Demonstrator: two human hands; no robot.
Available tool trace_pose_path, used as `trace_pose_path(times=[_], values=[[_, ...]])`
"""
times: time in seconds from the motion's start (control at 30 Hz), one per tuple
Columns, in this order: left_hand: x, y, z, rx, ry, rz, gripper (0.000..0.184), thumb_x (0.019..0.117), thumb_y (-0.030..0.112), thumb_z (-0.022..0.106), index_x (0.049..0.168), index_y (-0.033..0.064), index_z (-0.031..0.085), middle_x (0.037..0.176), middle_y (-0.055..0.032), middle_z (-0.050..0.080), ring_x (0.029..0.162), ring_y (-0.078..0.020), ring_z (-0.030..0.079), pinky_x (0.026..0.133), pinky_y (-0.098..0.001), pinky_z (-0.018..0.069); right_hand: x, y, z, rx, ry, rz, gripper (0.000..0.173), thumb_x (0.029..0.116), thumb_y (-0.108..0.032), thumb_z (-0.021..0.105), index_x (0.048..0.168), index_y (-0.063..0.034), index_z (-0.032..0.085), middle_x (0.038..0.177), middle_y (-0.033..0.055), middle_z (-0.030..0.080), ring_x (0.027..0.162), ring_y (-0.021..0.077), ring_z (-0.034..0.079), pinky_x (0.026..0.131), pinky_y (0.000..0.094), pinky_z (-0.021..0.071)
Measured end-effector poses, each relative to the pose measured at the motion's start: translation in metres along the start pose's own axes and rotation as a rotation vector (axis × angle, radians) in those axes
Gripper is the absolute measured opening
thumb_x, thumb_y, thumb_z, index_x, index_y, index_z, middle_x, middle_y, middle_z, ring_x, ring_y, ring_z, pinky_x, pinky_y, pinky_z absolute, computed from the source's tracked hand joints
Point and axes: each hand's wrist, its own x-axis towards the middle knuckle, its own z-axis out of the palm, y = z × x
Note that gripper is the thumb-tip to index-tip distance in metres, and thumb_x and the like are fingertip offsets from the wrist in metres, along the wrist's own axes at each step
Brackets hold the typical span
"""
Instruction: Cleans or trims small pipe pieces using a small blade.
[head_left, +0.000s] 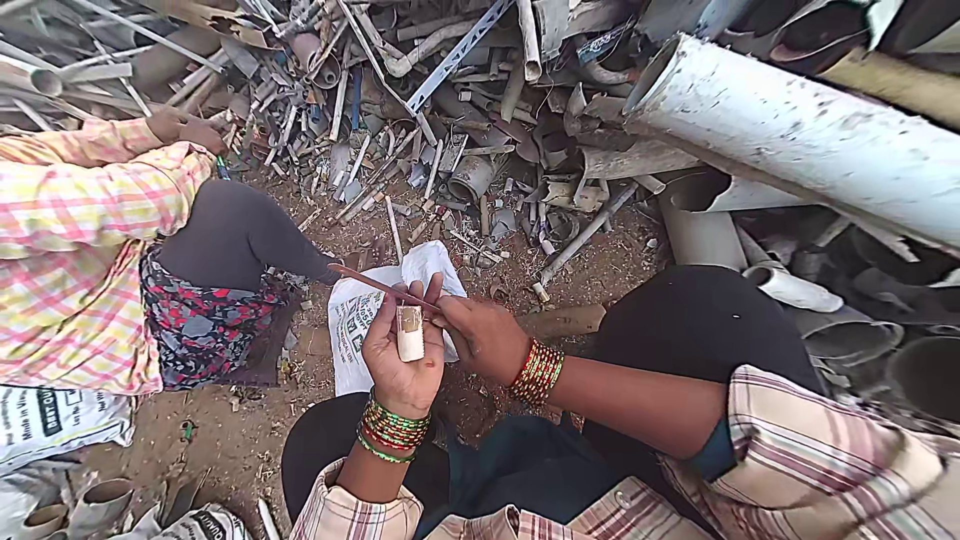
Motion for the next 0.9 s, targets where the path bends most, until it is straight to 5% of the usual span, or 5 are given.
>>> trace_pose_path(times=[0.2, 0.37, 0.6, 0.9], values=[[-0.002, -0.001, 0.004, 0.081, 0.034, -0.007, 0.046, 0.1083, 0.019, 0.024, 0.094, 0.0083, 0.067, 0.094, -0.0095, 0.076, 0.094, -0.0188, 0.076, 0.083, -0.0301, 0.0618, -0.002, -0.013, -0.008, 0.000, -0.093, 0.153, 0.025, 0.1046, -0.012, 0.047, 0.109, 0.0058, 0.065, 0.085, 0.0208, 0.068, 0.070, 0.0360, 0.070, 0.059, 0.0473, 0.0546], [0.004, 0.001, 0.003, 0.238, 0.102, 0.074, 0.053, 0.1115, 0.028, 0.022, 0.082, 0.0109, 0.063, 0.073, -0.0023, 0.069, 0.070, -0.0103, 0.071, 0.065, -0.0252, 0.0606, 0.002, -0.009, -0.014, 0.119, -0.163, 0.176, 0.038, 0.1071, -0.030, 0.046, 0.101, 0.0046, 0.062, 0.076, 0.0151, 0.061, 0.065, 0.0280, 0.062, 0.058, 0.0429, 0.0495], [0.004, -0.002, 0.005, 0.308, 0.175, -0.049, 0.064, 0.1114, 0.040, 0.015, 0.080, 0.0123, 0.063, 0.070, -0.0007, 0.068, 0.065, -0.0085, 0.068, 0.062, -0.0234, 0.0580, 0.005, -0.006, -0.019, 0.258, -0.188, 0.284, 0.050, 0.0984, -0.047, 0.061, 0.098, 0.0029, 0.060, 0.068, 0.0048, 0.052, 0.062, 0.0164, 0.051, 0.060, 0.0363, 0.0435], [0.001, -0.011, 0.002, 0.436, 0.135, 0.061, 0.058, 0.1116, 0.029, 0.017, 0.083, 0.0121, 0.064, 0.074, 0.0017, 0.070, 0.073, -0.0062, 0.070, 0.072, -0.0224, 0.0587, 0.008, -0.009, -0.025, 0.314, -0.210, 0.437, 0.050, 0.0949, -0.049, 0.066, 0.098, -0.0007, 0.057, 0.068, -0.0021, 0.044, 0.061, 0.0095, 0.044, 0.060, 0.0302, 0.0393]])
